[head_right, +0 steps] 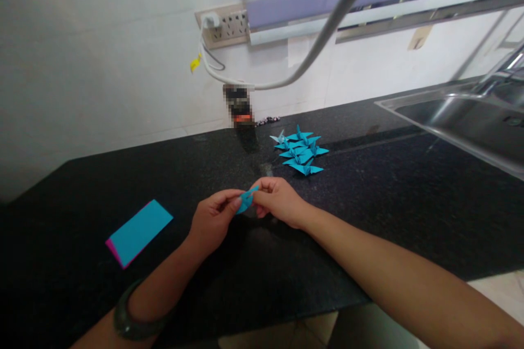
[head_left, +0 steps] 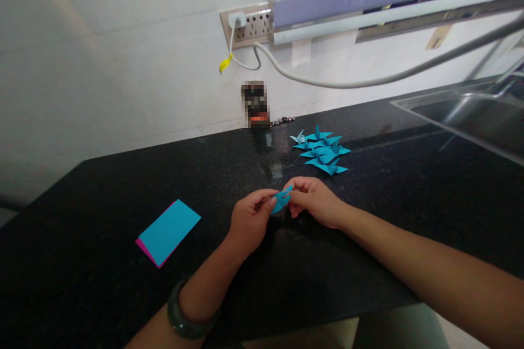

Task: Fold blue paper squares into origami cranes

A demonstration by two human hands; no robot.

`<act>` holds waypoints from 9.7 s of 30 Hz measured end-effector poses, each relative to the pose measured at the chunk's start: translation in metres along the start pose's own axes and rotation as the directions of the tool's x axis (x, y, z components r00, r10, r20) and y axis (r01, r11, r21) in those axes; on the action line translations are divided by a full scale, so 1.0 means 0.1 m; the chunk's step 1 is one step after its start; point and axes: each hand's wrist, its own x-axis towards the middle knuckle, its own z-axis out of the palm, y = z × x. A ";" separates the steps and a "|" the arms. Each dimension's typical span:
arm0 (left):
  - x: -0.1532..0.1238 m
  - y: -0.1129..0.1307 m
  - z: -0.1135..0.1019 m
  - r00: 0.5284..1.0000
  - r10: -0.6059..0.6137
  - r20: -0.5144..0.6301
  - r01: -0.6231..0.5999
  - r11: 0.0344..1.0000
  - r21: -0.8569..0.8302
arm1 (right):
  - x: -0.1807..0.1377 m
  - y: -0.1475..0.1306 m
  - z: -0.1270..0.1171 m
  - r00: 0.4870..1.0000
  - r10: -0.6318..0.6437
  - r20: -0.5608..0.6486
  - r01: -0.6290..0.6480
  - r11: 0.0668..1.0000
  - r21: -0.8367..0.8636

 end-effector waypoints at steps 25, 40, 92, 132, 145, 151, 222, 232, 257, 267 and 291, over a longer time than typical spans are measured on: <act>0.00 -0.03 0.06 0.967 -0.255 -0.024 0.204 0.821 -0.534 | -0.03 0.07 0.03 0.986 0.163 0.043 -0.168 0.935 0.313; 0.01 -0.03 0.06 0.956 -0.286 -0.061 0.213 0.822 -0.528 | -0.06 0.06 0.09 0.991 0.137 0.004 -0.134 0.961 0.243; -0.02 0.02 0.03 0.987 -0.162 0.012 0.162 0.967 -0.198 | -0.03 0.04 0.05 0.996 0.045 -0.079 -0.032 0.987 0.158; 0.01 0.11 0.01 0.984 -0.150 0.095 0.159 0.981 -0.106 | -0.04 0.05 -0.01 1.000 -0.032 0.001 0.030 0.948 -0.318; 0.01 0.04 -0.03 0.994 -0.067 0.090 0.049 0.980 0.195 | -0.04 -0.02 -0.02 0.996 -0.087 0.019 0.088 0.936 -0.341; 0.00 0.02 -0.02 0.994 -0.068 0.083 0.048 0.972 0.228 | -0.07 0.01 -0.02 0.967 -0.236 0.099 0.251 0.800 -0.545; 0.00 0.04 0.05 0.941 -0.309 0.139 0.339 0.853 -0.397 | 0.01 0.05 0.01 0.993 -0.044 -0.109 0.044 0.999 -0.002; -0.01 0.06 0.06 0.936 -0.315 0.155 0.351 0.836 -0.421 | 0.02 0.06 0.01 0.992 -0.007 -0.127 0.017 0.997 0.077; -0.02 0.04 0.05 0.945 -0.286 0.156 0.325 0.856 -0.403 | 0.02 0.01 0.00 0.981 0.096 -0.168 -0.065 0.982 0.176; -0.01 0.01 0.05 0.928 -0.302 0.216 0.367 0.838 -0.405 | 0.02 0.06 -0.01 0.995 0.066 -0.075 -0.066 0.998 -0.001; 0.01 0.00 0.03 0.904 -0.368 0.217 0.427 0.787 -0.446 | 0.04 0.03 -0.16 0.796 -0.561 0.228 0.582 0.605 -0.543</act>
